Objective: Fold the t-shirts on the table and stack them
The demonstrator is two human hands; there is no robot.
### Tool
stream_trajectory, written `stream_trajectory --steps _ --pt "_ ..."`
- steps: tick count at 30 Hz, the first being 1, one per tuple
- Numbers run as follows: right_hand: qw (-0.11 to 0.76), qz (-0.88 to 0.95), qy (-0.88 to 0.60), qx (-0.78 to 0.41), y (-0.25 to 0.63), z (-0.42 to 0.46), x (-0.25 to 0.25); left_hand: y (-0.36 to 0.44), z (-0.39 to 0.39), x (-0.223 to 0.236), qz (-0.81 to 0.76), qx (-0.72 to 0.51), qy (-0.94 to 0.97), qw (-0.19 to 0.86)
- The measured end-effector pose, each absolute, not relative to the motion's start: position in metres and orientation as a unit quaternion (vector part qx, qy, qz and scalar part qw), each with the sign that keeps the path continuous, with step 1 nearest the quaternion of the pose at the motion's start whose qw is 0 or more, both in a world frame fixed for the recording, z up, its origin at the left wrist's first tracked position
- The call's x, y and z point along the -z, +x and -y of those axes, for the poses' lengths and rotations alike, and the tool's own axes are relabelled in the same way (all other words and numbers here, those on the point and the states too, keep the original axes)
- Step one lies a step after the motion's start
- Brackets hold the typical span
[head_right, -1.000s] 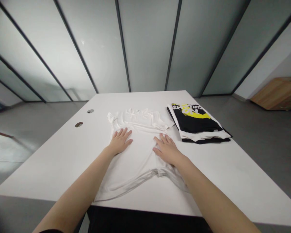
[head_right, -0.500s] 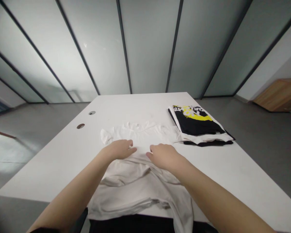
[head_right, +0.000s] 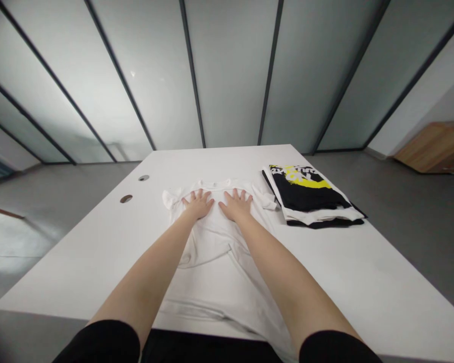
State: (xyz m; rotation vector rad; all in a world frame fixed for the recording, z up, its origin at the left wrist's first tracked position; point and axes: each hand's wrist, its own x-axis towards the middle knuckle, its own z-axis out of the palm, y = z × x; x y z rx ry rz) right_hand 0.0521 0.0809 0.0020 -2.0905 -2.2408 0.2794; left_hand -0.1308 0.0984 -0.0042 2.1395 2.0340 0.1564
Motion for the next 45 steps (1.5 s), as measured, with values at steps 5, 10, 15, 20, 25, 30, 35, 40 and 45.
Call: stream_trajectory --steps 5,10,15,20,25,30,35,40,45 --pt "0.082 0.721 -0.686 -0.057 0.057 -0.084 0.000 -0.136 -0.097 0.006 -0.733 -0.158 0.662 0.010" --pt "0.131 0.717 -0.683 -0.048 0.065 -0.065 0.002 -0.133 -0.070 0.005 -0.698 -0.165 0.697 -0.009" --pt "0.078 0.757 -0.646 -0.058 0.069 -0.030 0.007 -0.135 -0.021 0.010 -0.664 -0.111 0.739 0.019" --pt "-0.010 0.748 -0.658 -0.085 0.067 0.017 0.000 -0.140 0.032 0.005 -0.672 -0.036 0.740 0.023" --pt "-0.073 0.745 -0.652 -0.123 0.058 0.046 -0.037 -0.135 0.059 -0.022 -0.644 0.018 0.764 0.035" --pt "-0.038 0.732 -0.667 -0.131 0.039 0.027 -0.047 -0.117 0.034 -0.025 -0.658 0.002 0.751 0.044" --pt "0.008 0.705 -0.700 -0.111 0.038 -0.024 -0.010 -0.120 -0.029 -0.005 -0.703 -0.013 0.709 0.058" --pt "0.049 0.708 -0.698 -0.095 0.057 -0.064 0.004 -0.148 -0.073 0.007 -0.692 -0.081 0.716 0.040" --pt "0.077 0.693 -0.714 -0.058 0.080 -0.069 0.005 -0.184 -0.072 0.007 -0.716 -0.088 0.692 0.011"
